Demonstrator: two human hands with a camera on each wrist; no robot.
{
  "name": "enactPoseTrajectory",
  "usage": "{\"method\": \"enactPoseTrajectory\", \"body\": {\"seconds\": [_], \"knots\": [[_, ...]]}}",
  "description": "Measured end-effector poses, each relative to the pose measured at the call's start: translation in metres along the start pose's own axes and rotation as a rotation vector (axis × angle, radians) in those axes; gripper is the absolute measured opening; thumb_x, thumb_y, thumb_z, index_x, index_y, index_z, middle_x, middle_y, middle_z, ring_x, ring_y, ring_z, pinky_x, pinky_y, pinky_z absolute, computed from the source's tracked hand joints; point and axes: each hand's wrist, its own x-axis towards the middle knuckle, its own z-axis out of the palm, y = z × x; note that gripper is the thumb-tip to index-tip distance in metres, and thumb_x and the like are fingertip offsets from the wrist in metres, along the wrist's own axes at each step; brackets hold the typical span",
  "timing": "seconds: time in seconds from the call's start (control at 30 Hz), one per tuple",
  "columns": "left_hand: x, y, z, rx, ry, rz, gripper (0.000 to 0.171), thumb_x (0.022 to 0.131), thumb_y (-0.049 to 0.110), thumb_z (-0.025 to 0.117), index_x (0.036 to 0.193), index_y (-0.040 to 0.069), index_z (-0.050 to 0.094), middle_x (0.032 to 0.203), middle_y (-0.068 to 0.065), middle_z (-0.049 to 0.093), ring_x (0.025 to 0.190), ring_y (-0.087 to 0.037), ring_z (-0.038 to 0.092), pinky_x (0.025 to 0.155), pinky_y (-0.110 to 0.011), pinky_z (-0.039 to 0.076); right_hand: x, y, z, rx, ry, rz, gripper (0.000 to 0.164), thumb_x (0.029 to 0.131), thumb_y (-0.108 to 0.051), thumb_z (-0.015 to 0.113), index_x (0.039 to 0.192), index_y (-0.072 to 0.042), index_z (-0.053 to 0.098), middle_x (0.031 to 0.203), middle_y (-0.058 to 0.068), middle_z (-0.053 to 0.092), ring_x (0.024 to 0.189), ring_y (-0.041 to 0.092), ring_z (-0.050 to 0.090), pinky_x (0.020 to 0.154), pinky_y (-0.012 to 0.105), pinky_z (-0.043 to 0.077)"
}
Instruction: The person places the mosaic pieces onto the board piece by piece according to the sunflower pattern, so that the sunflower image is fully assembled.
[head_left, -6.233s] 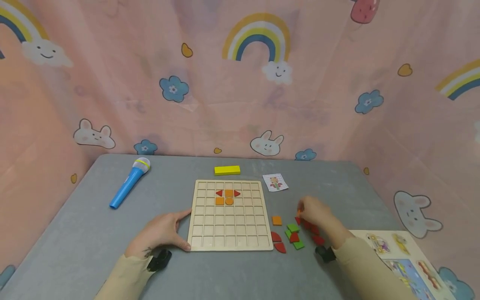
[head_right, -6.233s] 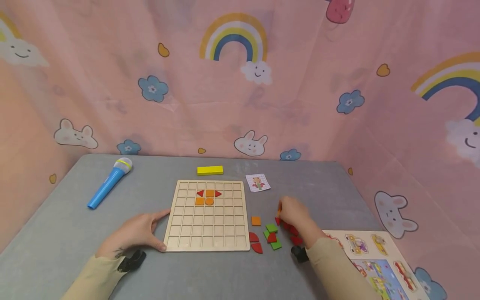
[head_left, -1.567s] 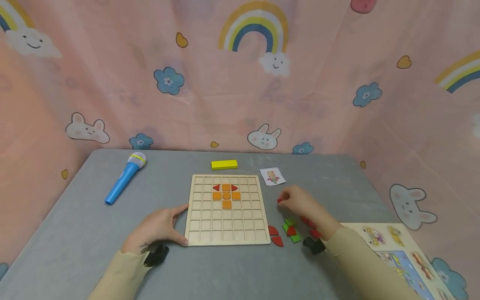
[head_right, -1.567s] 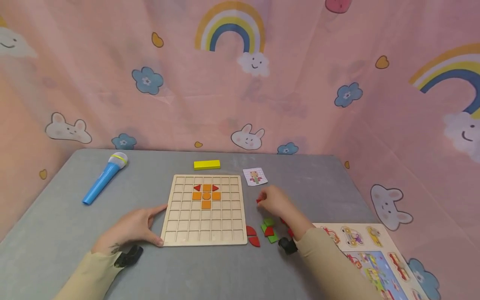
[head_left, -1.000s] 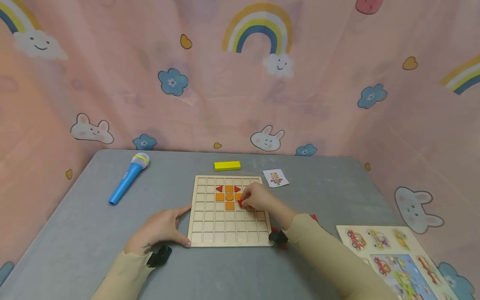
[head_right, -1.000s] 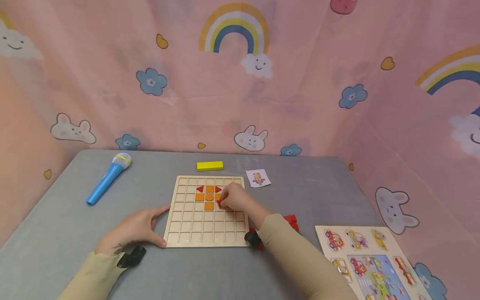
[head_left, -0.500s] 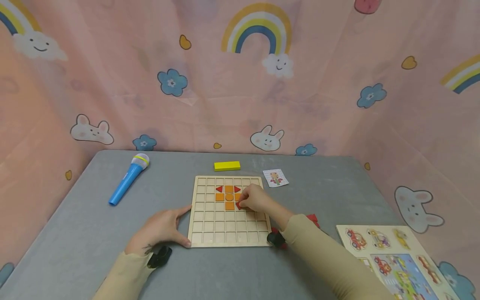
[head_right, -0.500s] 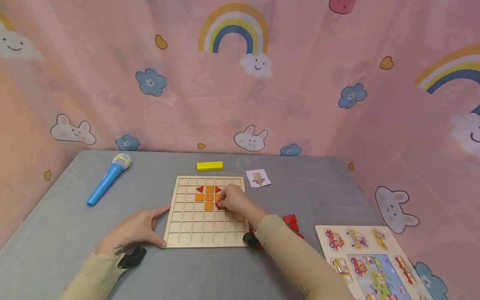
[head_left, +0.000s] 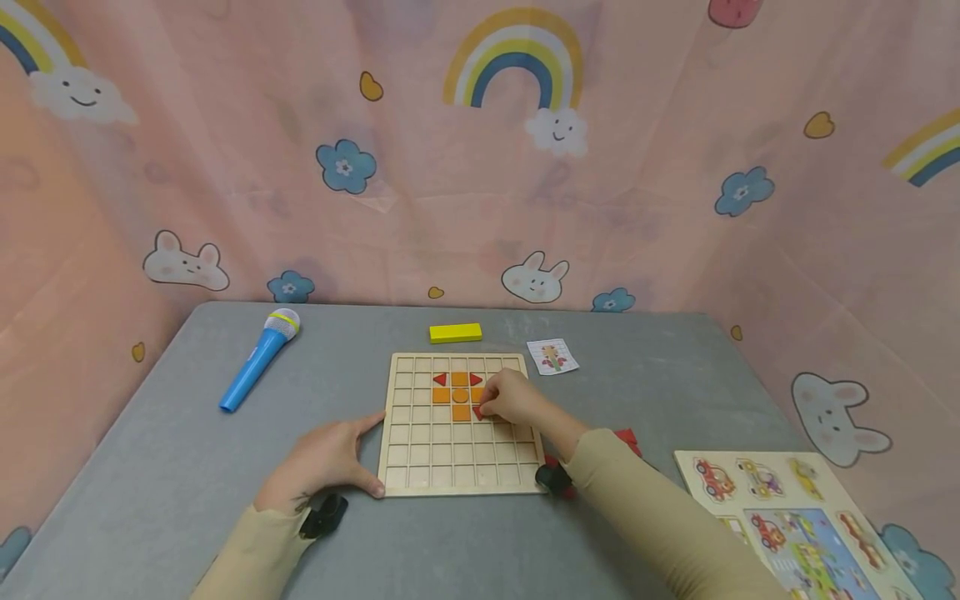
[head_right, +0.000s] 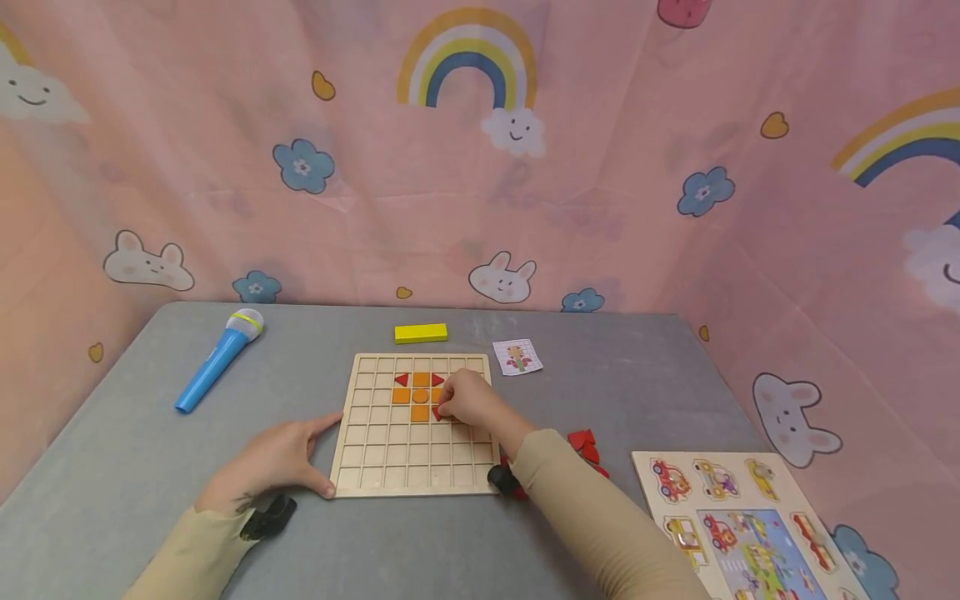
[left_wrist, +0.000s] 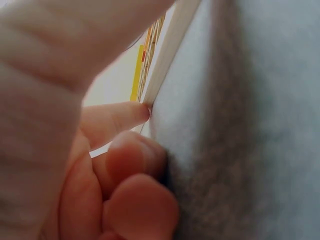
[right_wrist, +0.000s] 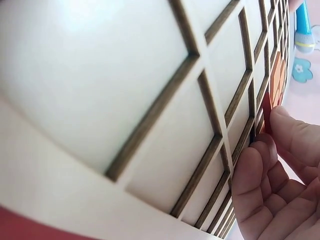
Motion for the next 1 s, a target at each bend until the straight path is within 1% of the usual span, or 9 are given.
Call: {"method": "enactPoseTrajectory", "body": {"seconds": [0.17,0.3,0.5,0.57,0.67,0.77,0.83,0.93,1.0], "knots": [[0.000,0.000,0.000,-0.011,0.000,0.008,0.115,0.038,0.042,0.092,0.140,0.018,0.043,0.055,0.001,0.039,0.052,-0.014,0.035,0.048,-0.028,0.024,0.000,0.001,0.000,-0.014,0.002,-0.001,0.009,0.079,-0.009,0.071,0.072,-0.006,0.069,0.067,-0.001,0.059,0.062,0.012,0.047,0.055,0.022,0.037],[0.001,-0.001,0.001,-0.025,0.001,0.004,0.116,0.037,0.042,0.092,0.140,0.018,0.043,0.055,0.001,0.040,0.052,-0.014,0.035,0.048,-0.028,0.023,0.001,0.001,0.001,-0.020,0.003,-0.005,0.008,0.079,-0.009,0.072,0.072,-0.006,0.069,0.067,-0.001,0.059,0.062,0.012,0.047,0.055,0.022,0.037],[0.001,-0.002,0.001,-0.021,0.000,0.001,0.116,0.037,0.042,0.092,0.140,0.018,0.043,0.056,0.000,0.041,0.053,-0.015,0.035,0.048,-0.028,0.023,0.000,0.003,-0.003,0.008,0.012,-0.048,0.006,0.079,-0.006,0.070,0.075,-0.003,0.069,0.070,0.001,0.061,0.063,0.012,0.047,0.056,0.022,0.039],[0.002,-0.002,0.002,-0.019,-0.005,0.001,0.116,0.037,0.043,0.092,0.140,0.018,0.043,0.056,0.000,0.041,0.052,-0.015,0.035,0.048,-0.028,0.023,-0.003,0.005,-0.012,0.031,0.031,-0.054,0.005,0.080,-0.006,0.069,0.079,-0.002,0.069,0.074,0.004,0.062,0.065,0.013,0.049,0.057,0.023,0.041],[0.002,-0.002,0.002,-0.020,-0.012,0.005,0.116,0.038,0.044,0.091,0.140,0.018,0.043,0.056,0.000,0.042,0.052,-0.014,0.035,0.048,-0.028,0.023,-0.010,0.012,-0.033,0.049,0.080,-0.064,0.011,0.083,-0.007,0.066,0.089,0.001,0.069,0.082,0.008,0.064,0.068,0.016,0.053,0.061,0.026,0.045],[0.002,-0.001,0.002,-0.029,-0.011,0.013,0.115,0.038,0.043,0.091,0.140,0.018,0.043,0.056,0.000,0.044,0.052,-0.014,0.036,0.047,-0.027,0.024,-0.022,0.026,-0.059,0.031,0.117,-0.071,0.017,0.085,-0.008,0.063,0.097,0.004,0.068,0.089,0.013,0.065,0.074,0.021,0.057,0.066,0.032,0.048],[0.002,-0.001,0.001,-0.031,-0.006,0.019,0.115,0.038,0.043,0.091,0.139,0.018,0.044,0.057,0.000,0.045,0.051,-0.014,0.037,0.047,-0.027,0.025,-0.030,0.039,-0.073,0.003,0.129,-0.084,0.019,0.085,-0.006,0.062,0.098,0.006,0.067,0.092,0.016,0.065,0.079,0.023,0.058,0.070,0.035,0.049],[0.002,-0.002,0.001,-0.031,0.005,0.030,0.115,0.038,0.044,0.091,0.139,0.017,0.044,0.057,0.000,0.045,0.051,-0.013,0.037,0.047,-0.027,0.026,-0.041,0.061,-0.088,-0.060,0.108,-0.085,0.018,0.082,-0.001,0.062,0.095,0.010,0.066,0.090,0.019,0.064,0.079,0.026,0.059,0.071,0.039,0.049],[0.001,-0.004,0.001,-0.028,0.010,0.038,0.115,0.038,0.044,0.091,0.139,0.016,0.044,0.056,0.001,0.044,0.050,-0.013,0.036,0.046,-0.027,0.026,-0.050,0.073,-0.092,-0.123,0.064,-0.050,0.016,0.080,0.001,0.063,0.093,0.011,0.066,0.087,0.019,0.064,0.078,0.026,0.059,0.070,0.039,0.050]]}}
